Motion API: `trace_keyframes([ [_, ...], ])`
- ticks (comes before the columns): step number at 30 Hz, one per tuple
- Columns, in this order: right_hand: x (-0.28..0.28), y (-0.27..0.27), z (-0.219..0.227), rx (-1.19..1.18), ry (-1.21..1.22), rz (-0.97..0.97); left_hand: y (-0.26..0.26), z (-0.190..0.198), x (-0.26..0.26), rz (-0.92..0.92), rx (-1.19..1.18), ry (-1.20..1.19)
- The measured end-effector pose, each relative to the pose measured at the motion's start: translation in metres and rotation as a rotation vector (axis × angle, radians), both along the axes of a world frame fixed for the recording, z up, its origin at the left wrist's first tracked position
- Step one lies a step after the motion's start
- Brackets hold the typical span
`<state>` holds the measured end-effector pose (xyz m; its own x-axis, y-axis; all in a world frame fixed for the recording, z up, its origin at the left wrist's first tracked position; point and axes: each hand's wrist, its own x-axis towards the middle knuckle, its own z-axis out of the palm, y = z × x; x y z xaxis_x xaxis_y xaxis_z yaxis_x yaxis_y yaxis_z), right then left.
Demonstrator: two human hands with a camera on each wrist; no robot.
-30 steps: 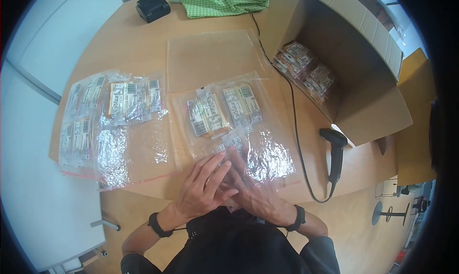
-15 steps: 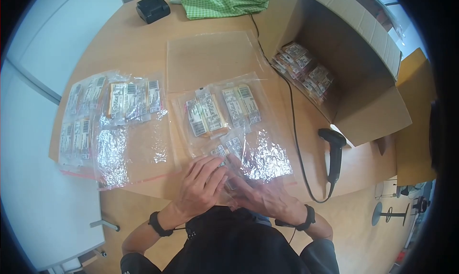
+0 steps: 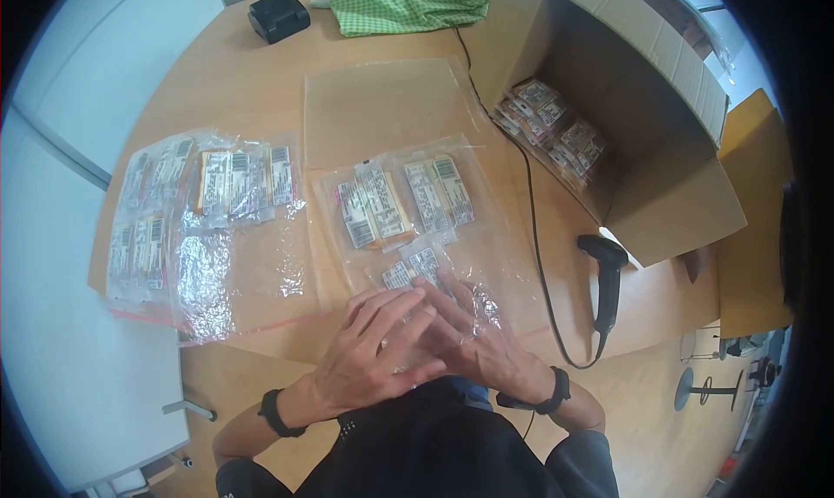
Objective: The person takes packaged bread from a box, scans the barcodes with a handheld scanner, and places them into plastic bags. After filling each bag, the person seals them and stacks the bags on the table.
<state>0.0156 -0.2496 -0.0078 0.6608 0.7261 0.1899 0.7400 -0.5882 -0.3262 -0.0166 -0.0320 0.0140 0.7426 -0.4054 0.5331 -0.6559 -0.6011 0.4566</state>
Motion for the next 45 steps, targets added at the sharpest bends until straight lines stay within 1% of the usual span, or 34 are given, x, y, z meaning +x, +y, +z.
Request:
trace_keyframes([
  [1, -0.001, 0.000, 0.001, -0.002, 0.008, 0.000, -0.001, 0.017, -0.002, 0.000, -0.002, 0.008],
  [3, -0.001, 0.001, 0.003, -0.017, -0.060, 0.011, -0.002, 0.054, -0.007, -0.133, -0.125, -0.044],
  [5, 0.002, -0.002, -0.002, 0.004, -0.099, 0.038, -0.003, 0.078, -0.004, -0.257, -0.207, -0.163],
  [6, 0.004, -0.003, -0.003, 0.027, -0.144, 0.058, -0.008, 0.100, -0.010, -0.302, -0.257, -0.119],
  [7, 0.001, 0.001, 0.008, 0.061, -0.055, 0.027, -0.014, 0.105, -0.009, -0.383, -0.334, -0.132],
  [8, 0.001, 0.000, 0.003, 0.054, -0.045, 0.052, -0.021, 0.110, -0.009, -0.468, -0.407, -0.144],
  [9, 0.002, -0.001, -0.006, 0.019, -0.091, 0.053, -0.027, 0.115, -0.010, -0.556, -0.474, -0.156],
  [10, 0.003, 0.001, -0.012, -0.010, -0.139, 0.048, -0.033, 0.106, -0.009, -0.617, -0.549, -0.219],
  [11, 0.003, 0.001, -0.011, -0.024, -0.123, 0.047, -0.039, 0.096, -0.007, -0.679, -0.617, -0.285],
  [12, 0.003, -0.002, -0.009, -0.031, -0.123, 0.027, -0.037, 0.095, -0.010, -0.750, -0.684, -0.193],
  [14, 0.002, 0.001, -0.009, 0.049, -0.103, 0.028, -0.032, 0.093, -0.008, -0.843, -0.745, -0.085],
  [15, 0.002, 0.000, -0.010, 0.054, -0.113, 0.035, -0.029, 0.093, -0.001, -0.860, -0.745, -0.141],
  [16, -0.001, -0.002, -0.008, 0.040, -0.103, -0.001, -0.003, 0.111, 0.002, -0.914, -0.558, 0.213],
  [17, -0.001, -0.004, -0.003, 0.029, -0.061, 0.018, 0.023, 0.129, 0.006, -0.887, -0.336, 0.534],
  [18, -0.001, -0.004, 0.001, 0.026, -0.016, 0.049, 0.022, 0.120, 0.003, -0.911, -0.349, 0.547],
  [19, 0.000, -0.003, 0.005, -0.027, -0.006, 0.046, 0.019, 0.106, -0.004, -0.656, -0.217, 0.214],
  [21, -0.002, -0.006, 0.001, 0.004, 0.032, 0.024, 0.023, 0.075, -0.016, -0.215, 0.065, -0.034],
  [22, -0.001, -0.004, -0.002, 0.039, 0.036, 0.032, 0.028, 0.059, -0.019, -0.031, 0.223, 0.024],
  [23, -0.001, -0.003, 0.002, 0.035, 0.041, 0.026, 0.031, 0.041, -0.025, -0.026, 0.235, 0.047],
  [24, -0.002, -0.003, 0.001, 0.045, 0.058, 0.038, 0.034, 0.021, -0.030, 0.047, 0.180, 0.096],
  [25, -0.002, -0.002, 0.001, 0.015, 0.020, 0.024, 0.036, 0.004, -0.033, 0.120, 0.121, 0.139],
  [26, -0.002, -0.001, 0.000, -0.019, -0.019, 0.010, 0.032, -0.009, -0.036, 0.132, 0.125, 0.149],
  [28, -0.002, 0.003, -0.001, -0.020, -0.018, 0.009, 0.014, -0.030, -0.039, 0.077, -0.045, 0.143],
  [29, -0.002, 0.003, -0.001, -0.037, -0.027, 0.002, 0.010, -0.037, -0.040, 0.093, -0.046, 0.146],
  [31, -0.001, 0.005, 0.000, -0.040, -0.052, -0.006, 0.006, -0.045, -0.036, 0.066, 0.046, 0.237],
  [32, -0.003, 0.005, 0.001, -0.040, -0.051, 0.000, 0.006, -0.043, -0.036, 0.071, 0.045, 0.237],
  [34, -0.008, 0.006, 0.003, -0.155, -0.034, -0.049, 0.007, -0.037, -0.032, 0.064, 0.173, 0.290],
  [36, -0.009, 0.009, 0.003, -0.159, -0.090, -0.056, 0.009, -0.033, -0.027, 0.072, 0.185, 0.294],
  [38, -0.007, 0.013, 0.001, -0.086, -0.020, -0.066, 0.011, -0.028, -0.022, 0.075, 0.197, 0.297],
  [39, -0.005, 0.013, 0.006, -0.150, -0.061, -0.054, 0.011, -0.024, -0.019, 0.084, 0.269, 0.277],
  [40, -0.004, 0.010, 0.005, -0.152, -0.065, -0.058, 0.011, -0.022, -0.017, 0.093, 0.341, 0.255],
  [42, -0.001, 0.001, 0.003, -0.054, 0.004, 0.003, 0.013, -0.024, -0.014, 0.059, 0.346, 0.254],
  [43, 0.002, -0.003, 0.007, -0.058, 0.002, 0.002, 0.014, -0.024, -0.012, 0.032, 0.351, 0.257],
  [45, 0.008, -0.009, 0.018, -0.017, 0.094, -0.030, 0.020, -0.023, -0.008, 0.012, 0.358, 0.248],
])
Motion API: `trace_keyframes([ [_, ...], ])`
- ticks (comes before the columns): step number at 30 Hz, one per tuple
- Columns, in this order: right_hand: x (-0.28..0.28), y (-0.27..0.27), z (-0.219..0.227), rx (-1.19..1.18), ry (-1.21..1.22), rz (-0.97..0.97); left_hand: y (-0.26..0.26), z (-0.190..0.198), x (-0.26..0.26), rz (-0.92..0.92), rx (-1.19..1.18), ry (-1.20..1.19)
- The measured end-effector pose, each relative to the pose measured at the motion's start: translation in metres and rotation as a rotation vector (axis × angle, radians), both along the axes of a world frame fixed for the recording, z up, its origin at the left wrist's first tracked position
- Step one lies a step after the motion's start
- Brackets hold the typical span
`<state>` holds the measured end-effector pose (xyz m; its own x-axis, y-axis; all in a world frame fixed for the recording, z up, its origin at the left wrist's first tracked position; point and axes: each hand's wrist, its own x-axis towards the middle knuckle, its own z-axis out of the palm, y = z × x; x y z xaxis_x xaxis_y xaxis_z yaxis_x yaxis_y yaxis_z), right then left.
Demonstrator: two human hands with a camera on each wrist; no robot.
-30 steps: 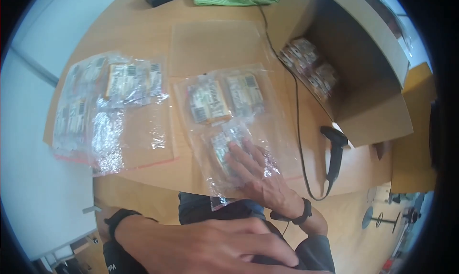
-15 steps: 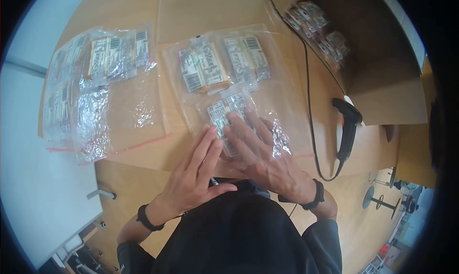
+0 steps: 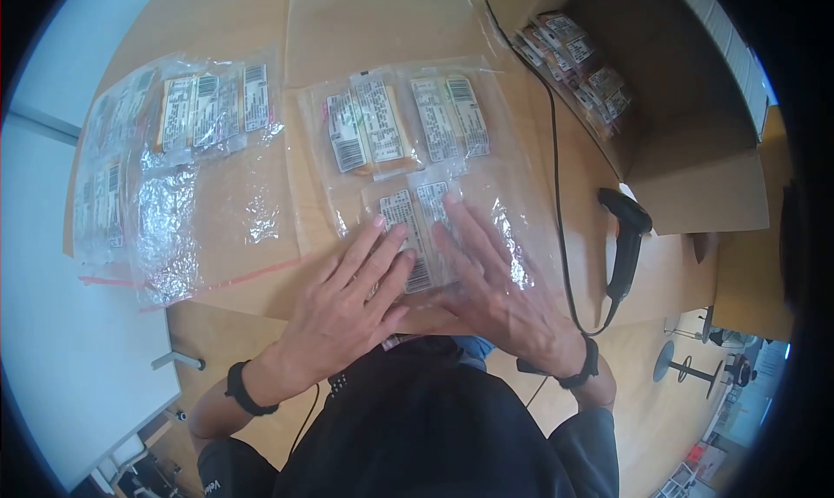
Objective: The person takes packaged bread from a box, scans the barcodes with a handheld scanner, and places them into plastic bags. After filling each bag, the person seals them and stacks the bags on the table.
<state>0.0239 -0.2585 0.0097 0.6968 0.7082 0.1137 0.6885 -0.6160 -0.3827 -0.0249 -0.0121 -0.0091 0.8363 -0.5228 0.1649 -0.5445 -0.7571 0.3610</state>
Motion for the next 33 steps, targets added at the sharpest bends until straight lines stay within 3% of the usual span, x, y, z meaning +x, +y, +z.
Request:
trace_keyframes([
  [4, 0.003, -0.001, -0.004, -0.155, -0.141, 0.021, 0.007, 0.019, 0.008, -0.051, 0.052, 0.035],
  [8, 0.007, 0.005, -0.002, -0.054, -0.042, 0.026, -0.008, 0.018, 0.012, -0.035, 0.017, 0.055],
  [11, 0.023, 0.007, -0.001, -0.035, -0.019, 0.067, -0.010, 0.000, 0.011, -0.030, 0.134, -0.035],
  [14, 0.027, 0.007, -0.004, -0.092, 0.034, 0.117, -0.010, 0.002, 0.011, -0.027, 0.120, -0.023],
  [17, 0.026, 0.009, -0.021, 0.013, -0.030, 0.136, -0.007, 0.009, 0.021, 0.006, 0.010, 0.044],
  [19, 0.024, 0.010, -0.034, 0.182, -0.029, 0.131, -0.004, 0.007, 0.029, -0.038, -0.005, 0.097],
  [23, 0.008, 0.008, -0.011, 0.035, 0.046, 0.050, -0.004, 0.004, 0.026, -0.050, 0.030, 0.073],
  [25, -0.010, -0.002, -0.018, 0.101, 0.070, 0.002, -0.005, 0.010, 0.026, -0.037, 0.047, 0.056],
  [29, -0.033, -0.039, 0.007, 0.040, -0.019, -0.082, -0.010, 0.004, 0.014, -0.101, 0.084, -0.049],
  [31, -0.045, -0.058, 0.016, 0.085, -0.173, -0.293, -0.010, 0.003, 0.009, -0.152, 0.114, -0.113],
  [32, -0.053, -0.069, 0.014, 0.087, -0.174, -0.298, -0.011, 0.003, 0.006, -0.133, 0.093, -0.096],
  [33, -0.058, -0.075, 0.012, 0.121, -0.379, -0.253, -0.011, 0.004, 0.004, -0.138, 0.096, -0.099],
])
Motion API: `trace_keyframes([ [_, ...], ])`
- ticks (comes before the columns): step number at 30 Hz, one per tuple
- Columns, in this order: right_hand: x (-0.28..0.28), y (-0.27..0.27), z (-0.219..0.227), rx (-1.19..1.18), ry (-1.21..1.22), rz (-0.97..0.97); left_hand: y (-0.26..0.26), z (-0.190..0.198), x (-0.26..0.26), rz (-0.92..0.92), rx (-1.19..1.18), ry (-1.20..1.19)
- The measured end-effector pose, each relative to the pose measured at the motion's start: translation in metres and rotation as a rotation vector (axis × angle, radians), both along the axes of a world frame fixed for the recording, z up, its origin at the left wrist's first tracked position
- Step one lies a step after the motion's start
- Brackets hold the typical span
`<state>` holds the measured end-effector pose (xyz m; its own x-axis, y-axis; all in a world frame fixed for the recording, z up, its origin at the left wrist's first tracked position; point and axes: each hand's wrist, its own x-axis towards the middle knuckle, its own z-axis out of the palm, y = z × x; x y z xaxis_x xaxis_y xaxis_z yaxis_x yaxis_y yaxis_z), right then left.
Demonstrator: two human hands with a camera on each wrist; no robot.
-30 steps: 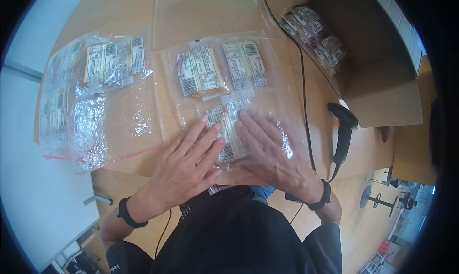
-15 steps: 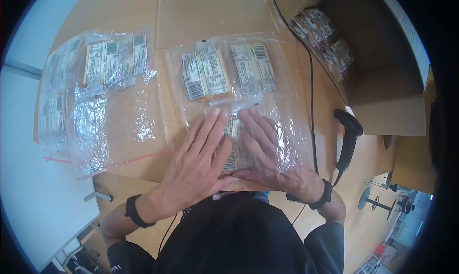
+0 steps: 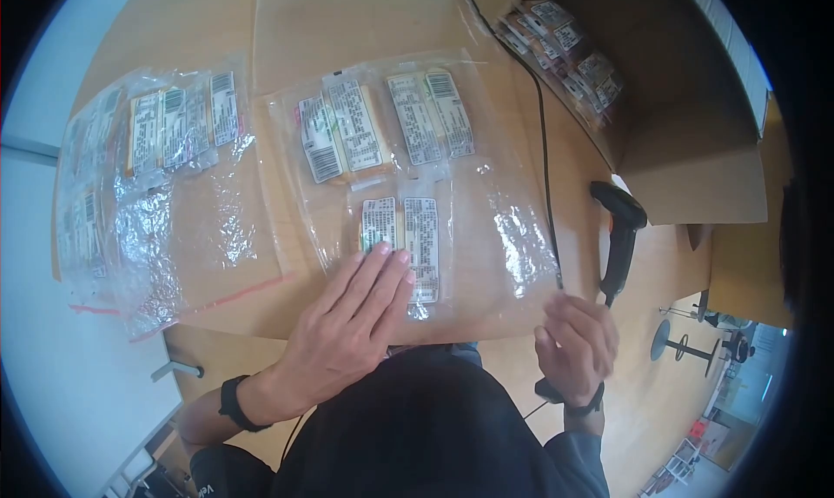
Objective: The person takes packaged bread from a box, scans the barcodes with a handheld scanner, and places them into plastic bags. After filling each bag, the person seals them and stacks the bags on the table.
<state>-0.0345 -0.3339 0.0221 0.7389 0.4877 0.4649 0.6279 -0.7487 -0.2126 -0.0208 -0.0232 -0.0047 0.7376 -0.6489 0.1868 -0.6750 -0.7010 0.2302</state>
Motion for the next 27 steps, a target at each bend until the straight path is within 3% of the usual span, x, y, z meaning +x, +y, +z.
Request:
trace_keyframes([
  [1, -0.002, -0.003, -0.002, -0.001, -0.212, 0.040, 0.000, 0.002, -0.001, 0.019, 0.022, -0.018],
  [3, 0.009, 0.010, -0.003, 0.011, -0.209, 0.143, 0.000, 0.004, -0.005, 0.044, 0.049, -0.034],
  [5, 0.006, 0.022, -0.008, -0.039, -0.112, 0.364, -0.002, 0.007, -0.008, 0.163, 0.067, -0.062],
  [8, -0.001, 0.055, -0.029, -0.106, 0.054, 0.402, -0.004, 0.000, -0.014, 0.213, -0.012, -0.095],
  [12, 0.002, 0.063, -0.032, -0.192, 0.121, 0.317, -0.005, -0.009, -0.018, 0.155, -0.049, -0.231],
  [15, 0.001, 0.070, -0.034, -0.106, 0.039, 0.119, -0.001, -0.007, -0.014, 0.117, -0.158, -0.220],
  [22, -0.014, 0.076, -0.041, -0.054, 0.110, 0.134, 0.008, -0.007, -0.016, 0.129, -0.276, -0.210],
  [25, 0.002, 0.087, -0.028, -0.183, 0.095, 0.053, 0.010, -0.005, -0.016, 0.098, -0.270, -0.247],
  [27, 0.016, 0.093, -0.025, -0.018, 0.393, 0.099, 0.009, -0.001, -0.015, 0.110, -0.265, -0.233],
])
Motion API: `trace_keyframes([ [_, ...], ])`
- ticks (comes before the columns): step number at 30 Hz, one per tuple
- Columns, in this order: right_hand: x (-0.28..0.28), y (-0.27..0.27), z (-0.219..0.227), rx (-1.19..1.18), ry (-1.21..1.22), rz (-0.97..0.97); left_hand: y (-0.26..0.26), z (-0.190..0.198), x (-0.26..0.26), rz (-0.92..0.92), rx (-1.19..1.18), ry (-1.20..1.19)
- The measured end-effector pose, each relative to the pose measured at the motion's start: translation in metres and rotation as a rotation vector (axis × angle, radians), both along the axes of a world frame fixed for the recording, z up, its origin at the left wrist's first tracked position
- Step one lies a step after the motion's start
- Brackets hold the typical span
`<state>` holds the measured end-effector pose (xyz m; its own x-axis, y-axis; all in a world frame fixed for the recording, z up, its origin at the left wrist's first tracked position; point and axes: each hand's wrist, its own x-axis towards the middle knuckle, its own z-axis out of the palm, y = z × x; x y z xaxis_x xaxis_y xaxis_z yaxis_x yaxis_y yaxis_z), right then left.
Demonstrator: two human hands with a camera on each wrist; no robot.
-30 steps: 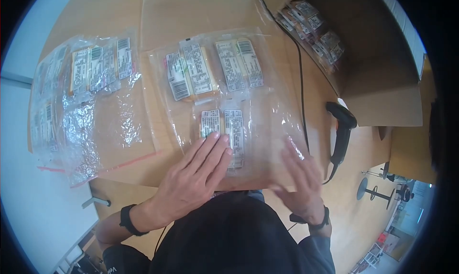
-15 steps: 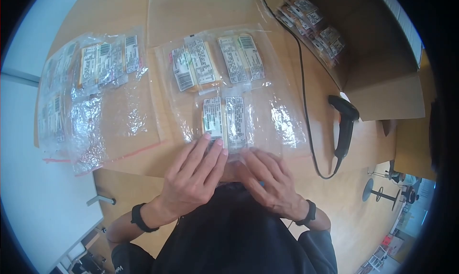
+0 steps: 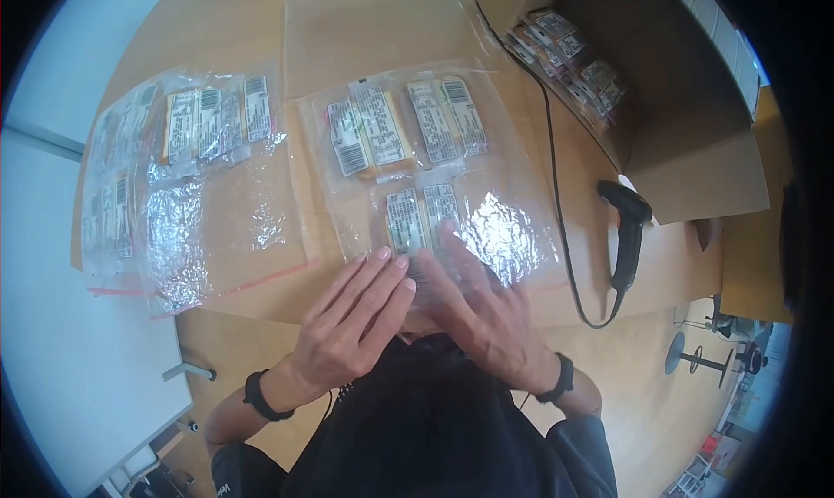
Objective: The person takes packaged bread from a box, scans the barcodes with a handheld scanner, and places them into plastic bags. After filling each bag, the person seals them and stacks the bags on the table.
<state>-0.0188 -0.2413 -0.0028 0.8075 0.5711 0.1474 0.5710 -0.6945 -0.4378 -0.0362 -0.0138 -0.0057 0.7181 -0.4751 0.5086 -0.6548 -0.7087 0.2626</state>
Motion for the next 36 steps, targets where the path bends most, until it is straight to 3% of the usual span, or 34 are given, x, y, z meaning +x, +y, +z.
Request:
trace_keyframes([
  [1, 0.006, -0.001, -0.001, 0.003, -0.003, -0.003, 0.000, -0.001, 0.000, -0.003, 0.003, -0.003],
  [4, 0.012, -0.009, -0.012, -0.071, -0.048, 0.222, 0.001, -0.003, -0.002, 0.013, -0.002, 0.005],
  [7, 0.005, -0.005, -0.011, 0.020, 0.035, 0.255, 0.003, -0.004, -0.004, -0.031, 0.009, 0.035],
  [10, 0.021, 0.007, -0.011, 0.014, -0.034, 0.261, 0.004, -0.004, -0.004, -0.089, 0.046, 0.064],
  [13, 0.025, 0.018, -0.020, 0.041, -0.115, 0.262, 0.003, -0.004, -0.005, -0.056, 0.102, 0.043],
  [15, 0.020, 0.020, -0.023, 0.139, -0.059, 0.178, -0.007, 0.003, -0.007, 0.065, -0.033, 0.221],
  [17, 0.003, 0.009, -0.010, -0.008, -0.188, 0.177, -0.009, 0.009, -0.009, 0.027, -0.030, 0.274],
  [19, -0.008, -0.010, 0.014, -0.135, -0.294, 0.288, -0.005, 0.010, -0.007, 0.043, 0.229, 0.276],
  [20, -0.008, -0.024, 0.024, -0.144, -0.308, 0.263, -0.005, 0.009, -0.006, 0.021, 0.229, 0.257],
  [22, -0.003, -0.047, 0.046, 0.188, -0.163, 0.329, -0.003, 0.006, -0.003, 0.034, 0.235, 0.197],
  [23, 0.016, -0.055, 0.058, 0.238, -0.417, 0.189, -0.003, 0.006, -0.001, 0.025, 0.238, 0.185],
  [24, 0.041, -0.072, 0.083, 0.040, -0.536, 0.126, -0.002, 0.006, -0.001, 0.018, 0.253, 0.162],
  [26, 0.102, -0.091, 0.090, -0.075, -0.614, -0.080, -0.002, 0.005, -0.003, 0.014, 0.269, 0.130],
  [29, 0.210, -0.104, 0.092, -0.202, -0.499, -0.332, -0.003, 0.002, -0.005, 0.019, 0.252, 0.122],
  [30, 0.245, -0.107, 0.071, -0.158, -0.600, -0.367, -0.005, 0.002, -0.007, 0.033, 0.259, 0.134],
  [32, 0.295, -0.107, 0.051, -0.183, -0.407, -0.412, -0.005, -0.002, -0.009, 0.039, 0.289, 0.156],
  [33, 0.307, -0.108, 0.050, -0.247, -0.105, -0.416, -0.006, -0.001, -0.012, 0.037, 0.294, 0.145],
  [36, 0.312, -0.110, 0.035, -0.295, -0.141, -0.383, -0.005, 0.004, -0.016, 0.028, 0.344, 0.230],
])
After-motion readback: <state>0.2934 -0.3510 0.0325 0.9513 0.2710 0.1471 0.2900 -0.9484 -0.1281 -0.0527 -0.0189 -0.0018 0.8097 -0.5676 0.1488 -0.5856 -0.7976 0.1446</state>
